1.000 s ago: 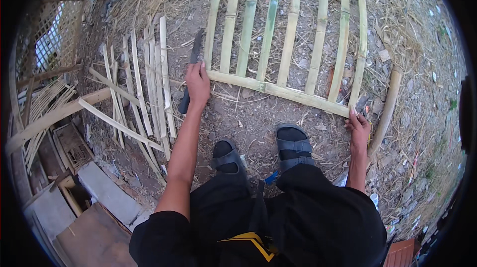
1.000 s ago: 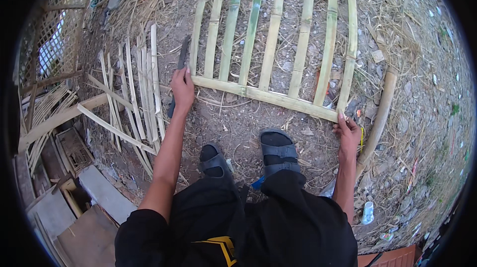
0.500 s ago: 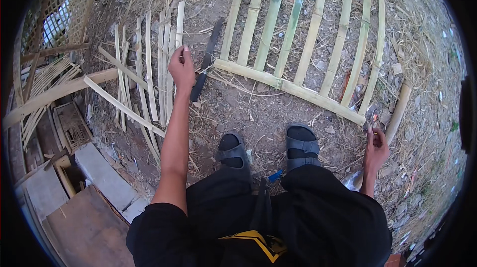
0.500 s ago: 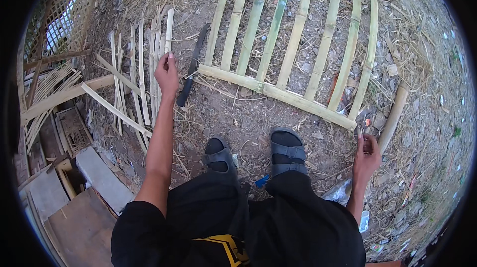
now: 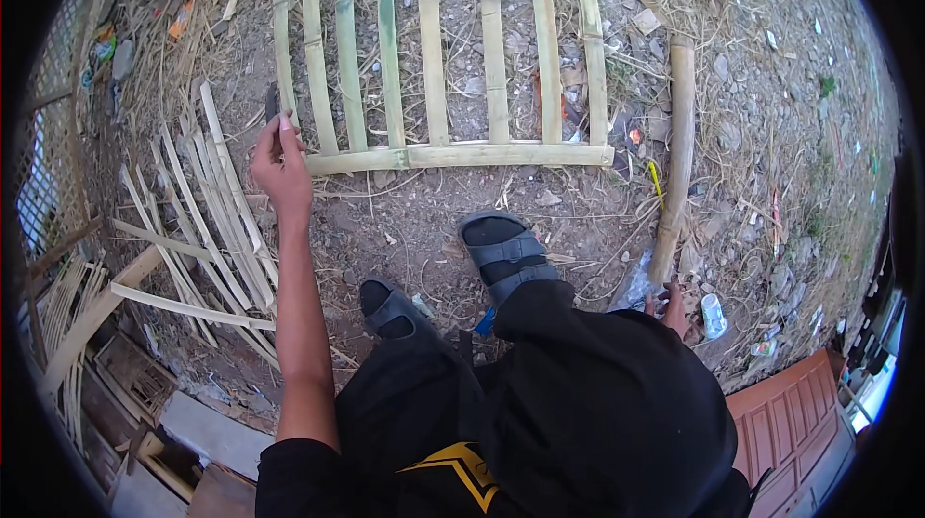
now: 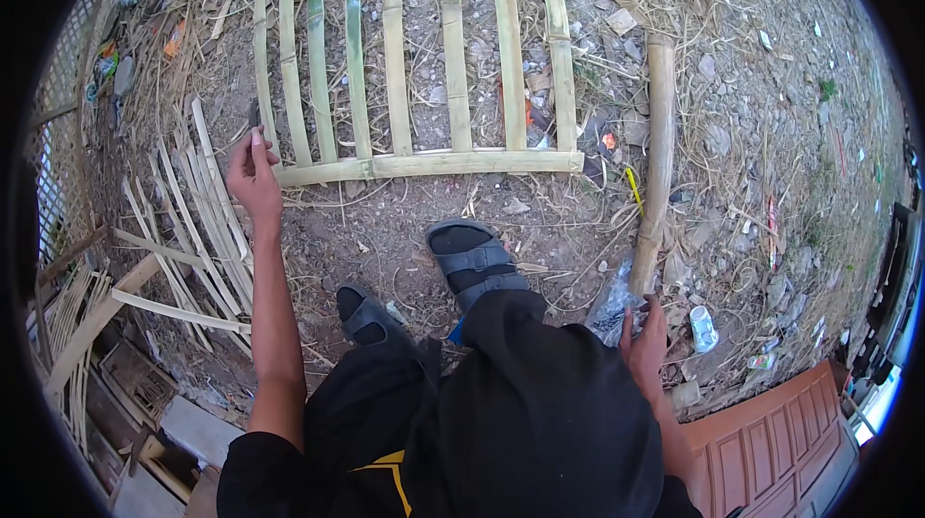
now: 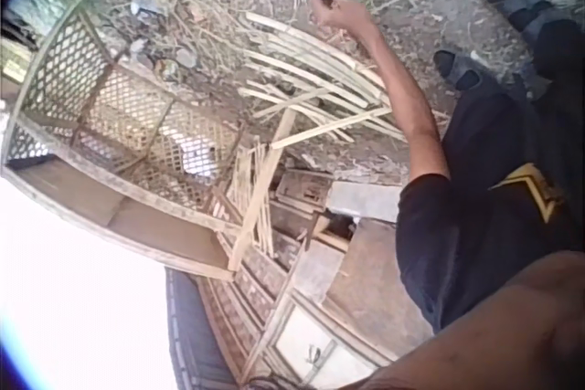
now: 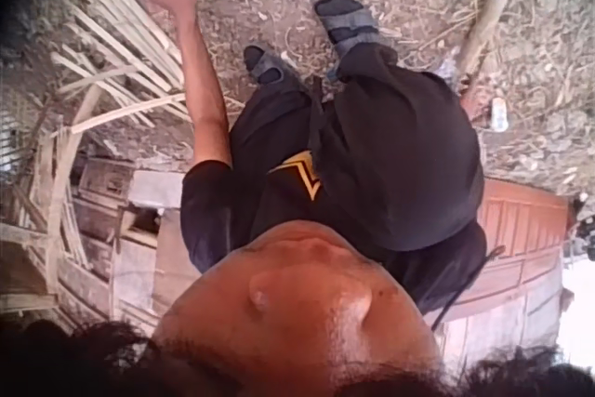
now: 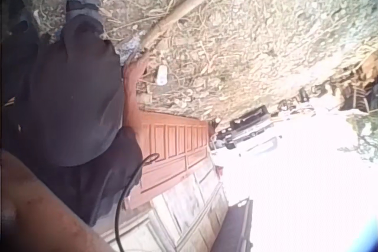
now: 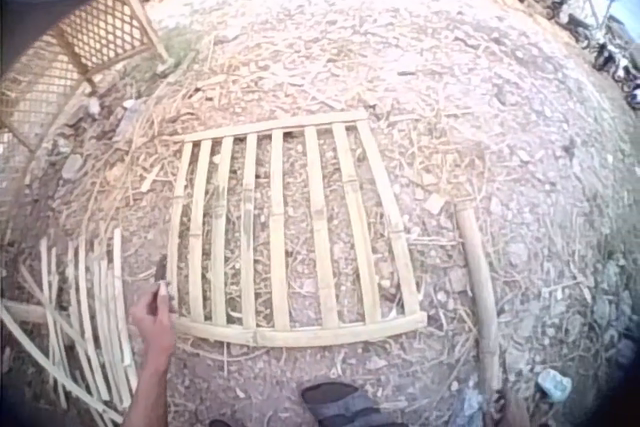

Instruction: The person positions thin bamboo strips into a lattice frame by hand, aligning them across the structure. They use a thick bamboo pole to press the strips into place and adjust the strips one by one to ensure alignment.

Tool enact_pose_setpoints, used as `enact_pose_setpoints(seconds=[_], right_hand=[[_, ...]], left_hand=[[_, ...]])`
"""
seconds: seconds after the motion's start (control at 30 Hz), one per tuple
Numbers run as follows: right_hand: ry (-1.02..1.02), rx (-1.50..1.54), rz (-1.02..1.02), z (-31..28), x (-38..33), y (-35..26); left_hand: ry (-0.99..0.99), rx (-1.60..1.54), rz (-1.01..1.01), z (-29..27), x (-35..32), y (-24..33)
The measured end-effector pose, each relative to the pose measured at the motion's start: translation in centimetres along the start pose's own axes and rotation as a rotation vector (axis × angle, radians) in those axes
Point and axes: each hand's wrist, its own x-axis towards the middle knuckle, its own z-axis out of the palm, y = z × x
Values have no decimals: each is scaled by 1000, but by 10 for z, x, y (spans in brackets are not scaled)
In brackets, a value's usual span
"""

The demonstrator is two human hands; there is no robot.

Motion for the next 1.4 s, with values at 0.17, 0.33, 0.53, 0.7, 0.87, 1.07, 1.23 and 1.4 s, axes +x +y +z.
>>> enact_pose_setpoints(seconds=[0.17,0.33,0.53,0.7,0.87,1.07,1.23,1.4], right_hand=[[-193,-188,-349,45,-38,48],[-103,-45,-83,55,-34,29],[7,193,1,64,-37,19],[103,247,2,70,-42,15],[116,279,56,66,-45,19],[89,131,-30,41,-37,15],[114,201,-109,8,-5,-45],[77,668,96,29,34,-104]], left_hand=[[-41,-83,24,27,-3,22],[-159,-132,4,53,-14,47],[-215,-216,-15,74,-28,58],[-261,-254,-11,81,-32,56],[-300,-256,0,87,-34,72],[-369,-281,-48,95,-43,79],[-594,-151,189,97,-67,95],[-622,-7,605,137,-101,101]])
